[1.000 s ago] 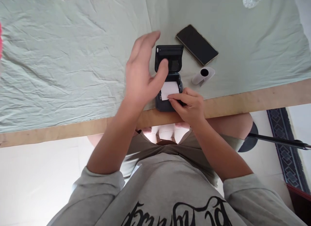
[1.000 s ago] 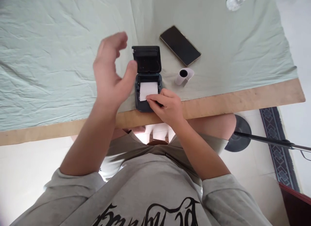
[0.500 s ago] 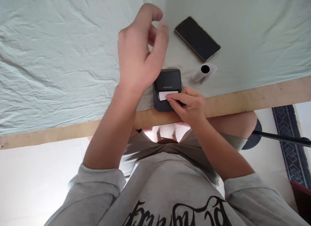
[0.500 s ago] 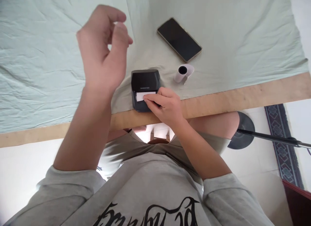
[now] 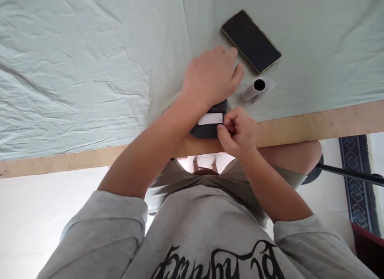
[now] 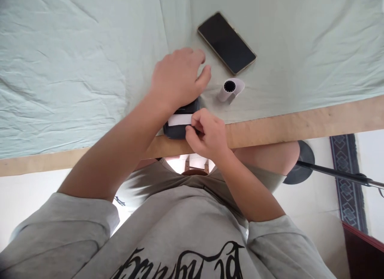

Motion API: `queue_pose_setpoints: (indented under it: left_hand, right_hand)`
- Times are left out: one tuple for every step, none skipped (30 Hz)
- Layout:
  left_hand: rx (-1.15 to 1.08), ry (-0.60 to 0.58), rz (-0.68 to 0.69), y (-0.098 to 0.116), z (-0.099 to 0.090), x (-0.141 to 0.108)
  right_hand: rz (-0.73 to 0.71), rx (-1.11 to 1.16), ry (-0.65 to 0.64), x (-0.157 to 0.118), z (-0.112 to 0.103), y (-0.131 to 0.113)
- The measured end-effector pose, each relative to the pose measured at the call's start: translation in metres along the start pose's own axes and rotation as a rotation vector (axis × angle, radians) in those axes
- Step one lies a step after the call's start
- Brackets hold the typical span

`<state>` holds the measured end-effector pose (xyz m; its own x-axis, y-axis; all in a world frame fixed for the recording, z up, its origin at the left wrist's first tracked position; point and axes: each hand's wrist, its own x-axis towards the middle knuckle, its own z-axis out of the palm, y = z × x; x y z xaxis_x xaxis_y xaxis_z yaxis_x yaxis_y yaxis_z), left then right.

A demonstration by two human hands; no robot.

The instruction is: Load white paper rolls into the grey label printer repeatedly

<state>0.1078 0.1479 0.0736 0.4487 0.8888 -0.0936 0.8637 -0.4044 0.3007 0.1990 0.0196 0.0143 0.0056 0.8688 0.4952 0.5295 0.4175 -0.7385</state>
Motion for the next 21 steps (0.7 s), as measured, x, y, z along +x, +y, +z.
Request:
queue_pose_setpoints:
  left_hand:
    - [0.019, -0.003, 0.007, 0.001, 0.001, 0.000]
    - [0.037, -0.006, 0.008, 0.001, 0.002, -0.001]
    - [0.053, -0.005, 0.007, 0.002, 0.003, -0.001]
    - [0.069, -0.004, 0.009, 0.003, 0.003, -0.002]
    - [0.082, -0.003, 0.010, 0.003, 0.003, -0.002]
    - [0.088, -0.004, 0.012, 0.004, 0.003, -0.002]
    - [0.091, -0.006, 0.011, 0.004, 0.003, -0.003]
    - [0.095, -0.009, 0.011, 0.004, 0.003, -0.003]
    - [0.100, -0.008, 0.010, 0.004, 0.003, -0.004]
    - [0.106, -0.010, 0.008, 0.005, 0.003, -0.004]
    - [0.113, -0.012, 0.006, 0.005, 0.003, -0.004]
    - [0.118, -0.012, 0.003, 0.005, 0.003, -0.005]
    - [0.120, -0.009, 0.000, 0.006, 0.003, -0.005]
    - [0.119, -0.006, -0.005, 0.007, 0.004, -0.005]
    - [0.115, -0.002, -0.009, 0.007, 0.005, -0.005]
    - [0.109, 0.005, -0.011, 0.007, 0.005, -0.005]
    - [0.101, 0.015, -0.010, 0.007, 0.006, -0.005]
    - [0.087, 0.030, -0.006, 0.006, 0.005, -0.004]
    - [0.060, 0.057, 0.003, 0.003, 0.004, -0.003]
    - [0.013, 0.099, 0.027, -0.002, 0.002, -0.002]
    - [-0.057, 0.164, 0.059, -0.008, -0.001, -0.001]
  right_hand:
    - [0.047, 0.013, -0.006, 0.000, -0.001, 0.000]
    - [0.098, 0.029, -0.012, 0.001, -0.002, 0.000]
    - [0.143, 0.048, -0.020, 0.001, -0.003, 0.000]
    - [0.172, 0.070, -0.028, 0.002, -0.003, 0.000]
    - [0.191, 0.091, -0.036, 0.002, -0.003, 0.001]
    - [0.200, 0.107, -0.044, 0.003, -0.003, 0.001]
    - [0.198, 0.121, -0.048, 0.003, -0.003, 0.002]
    - [0.190, 0.133, -0.046, 0.003, -0.004, 0.002]
    - [0.180, 0.144, -0.043, 0.003, -0.004, 0.003]
    - [0.175, 0.152, -0.037, 0.003, -0.004, 0.003]
    - [0.177, 0.158, -0.032, 0.002, -0.004, 0.004]
    - [0.188, 0.165, -0.031, 0.002, -0.005, 0.004]
    - [0.205, 0.175, -0.034, 0.001, -0.005, 0.005]
    - [0.223, 0.187, -0.042, 0.001, -0.005, 0.005]
    - [0.236, 0.198, -0.047, 0.001, -0.005, 0.006]
    - [0.244, 0.209, -0.048, 0.001, -0.005, 0.007]
    - [0.249, 0.216, -0.046, 0.001, -0.004, 0.008]
    - [0.252, 0.220, -0.038, 0.001, -0.003, 0.009]
    - [0.256, 0.222, -0.030, 0.001, -0.002, 0.010]
    - [0.263, 0.226, -0.025, 0.001, -0.001, 0.011]
    - [0.270, 0.231, -0.020, 0.001, 0.000, 0.012]
